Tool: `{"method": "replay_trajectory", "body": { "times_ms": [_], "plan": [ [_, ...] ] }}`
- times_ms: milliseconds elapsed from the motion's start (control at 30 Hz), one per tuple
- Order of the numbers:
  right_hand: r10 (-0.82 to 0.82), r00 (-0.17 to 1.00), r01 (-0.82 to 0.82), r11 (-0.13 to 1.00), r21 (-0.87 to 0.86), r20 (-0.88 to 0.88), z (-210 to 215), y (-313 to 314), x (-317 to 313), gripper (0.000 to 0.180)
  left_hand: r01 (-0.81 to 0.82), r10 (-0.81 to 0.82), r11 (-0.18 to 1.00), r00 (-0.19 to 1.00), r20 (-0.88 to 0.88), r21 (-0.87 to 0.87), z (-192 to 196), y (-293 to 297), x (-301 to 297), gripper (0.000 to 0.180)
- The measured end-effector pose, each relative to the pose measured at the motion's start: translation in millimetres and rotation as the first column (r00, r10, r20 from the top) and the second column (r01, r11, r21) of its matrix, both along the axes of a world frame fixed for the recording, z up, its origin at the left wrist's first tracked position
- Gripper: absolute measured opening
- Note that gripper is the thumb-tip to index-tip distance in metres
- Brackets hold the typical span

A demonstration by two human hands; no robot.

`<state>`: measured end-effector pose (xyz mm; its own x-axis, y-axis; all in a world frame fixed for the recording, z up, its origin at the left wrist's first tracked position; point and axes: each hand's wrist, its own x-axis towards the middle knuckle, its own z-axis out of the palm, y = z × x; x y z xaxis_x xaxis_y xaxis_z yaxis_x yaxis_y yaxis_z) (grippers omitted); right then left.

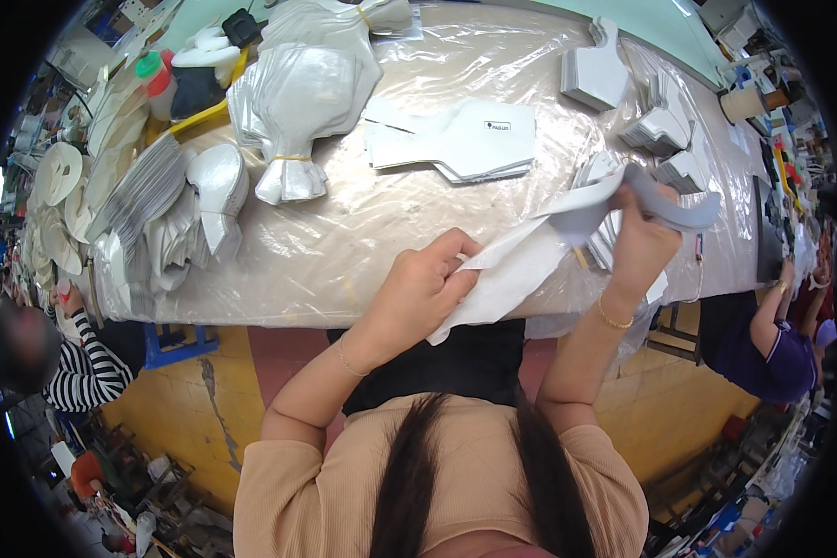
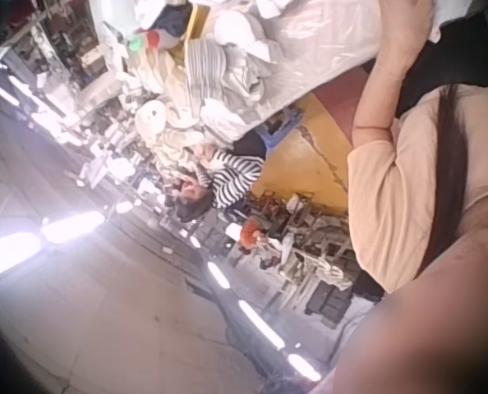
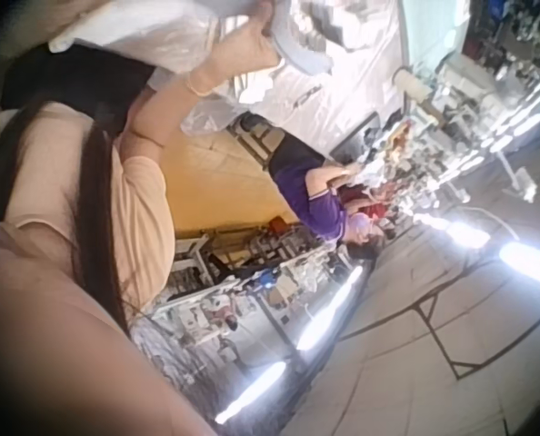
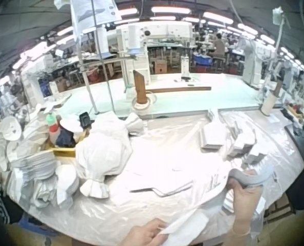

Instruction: The person folds white face masks by hand at a worktable. She picks up each mask, folds it in half, then folds the edges inward to form a compact shape, and places the finished mask into a stack. The process is repeated for multiple masks.

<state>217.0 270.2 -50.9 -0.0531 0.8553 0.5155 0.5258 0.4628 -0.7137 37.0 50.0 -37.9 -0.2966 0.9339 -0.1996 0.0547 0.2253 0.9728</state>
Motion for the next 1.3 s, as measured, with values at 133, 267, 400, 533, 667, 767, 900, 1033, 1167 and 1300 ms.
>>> {"method": "replay_trajectory", "body": {
  "times_ms": [133, 267, 400, 533, 667, 767, 900, 1033, 1167, 1300],
  "plan": [
    [-0.253, 0.96, 0.256, 0.967, 0.007, -0.123, 30.7, 42.1, 36.9, 0.031, -0.143, 0.166, 0.984, 0.951, 0.261, -0.104, -4.5, -15.9, -21.0, 0.013],
    [-0.132, 0.991, 0.131, 0.955, 0.267, -0.015, 23.6, 40.4, 24.5, 0.023, -0.195, 0.199, 0.979, 0.883, 0.424, -0.054, -11.4, -13.0, -16.7, 0.017],
    [0.245, 0.818, -0.359, 0.925, 0.128, 0.521, -4.8, 9.8, -23.8, 0.022, -0.159, 0.162, 0.987, 0.906, 0.391, -0.04, -6.5, -18.1, -16.3, 0.018],
    [0.645, 0.754, -0.584, 0.746, -0.32, 0.127, -2.5, -33.2, -39.6, 0.024, 0.026, -0.034, 0.996, 0.994, -0.1, -0.082, 2.0, -27.7, -27.7, 0.017],
    [0.88, 0.466, -0.832, 0.398, -0.386, -0.097, 22.5, -46.7, -44.0, 0.023, 0.155, -0.163, 0.987, 0.902, -0.4, -0.053, 4.2, -27.7, -30.0, 0.02],
    [0.954, 0.291, -0.898, 0.247, -0.364, -0.07, 33.5, -53.3, -53.8, 0.023, 0.251, -0.258, 0.964, 0.808, -0.53, -0.087, 4.9, -27.9, -32.7, 0.026],
    [0.966, 0.25, -0.81, 0.167, -0.562, -0.072, 38.4, -59.1, -58.5, 0.019, 0.317, -0.268, 0.947, 0.691, -0.671, -0.051, 5.3, -31.1, -34.5, 0.032],
    [0.969, 0.236, -0.805, 0.155, -0.573, -0.07, 33.6, -62.3, -58.2, 0.014, 0.352, -0.314, 0.93, 0.606, -0.731, -0.107, 5.4, -31.4, -35.8, 0.037],
    [0.945, 0.292, -0.728, 0.12, -0.675, -0.146, 30.1, -63.7, -53.7, 0.011, 0.349, -0.278, 0.934, 0.585, -0.762, -0.073, 6.3, -31.1, -35.5, 0.043],
    [0.912, 0.341, -0.722, 0.101, -0.684, -0.226, 26.9, -68.0, -52.9, 0.012, 0.358, -0.25, 0.932, 0.546, -0.8, -0.047, 6.2, -34.2, -35.1, 0.047]
  ]
}}
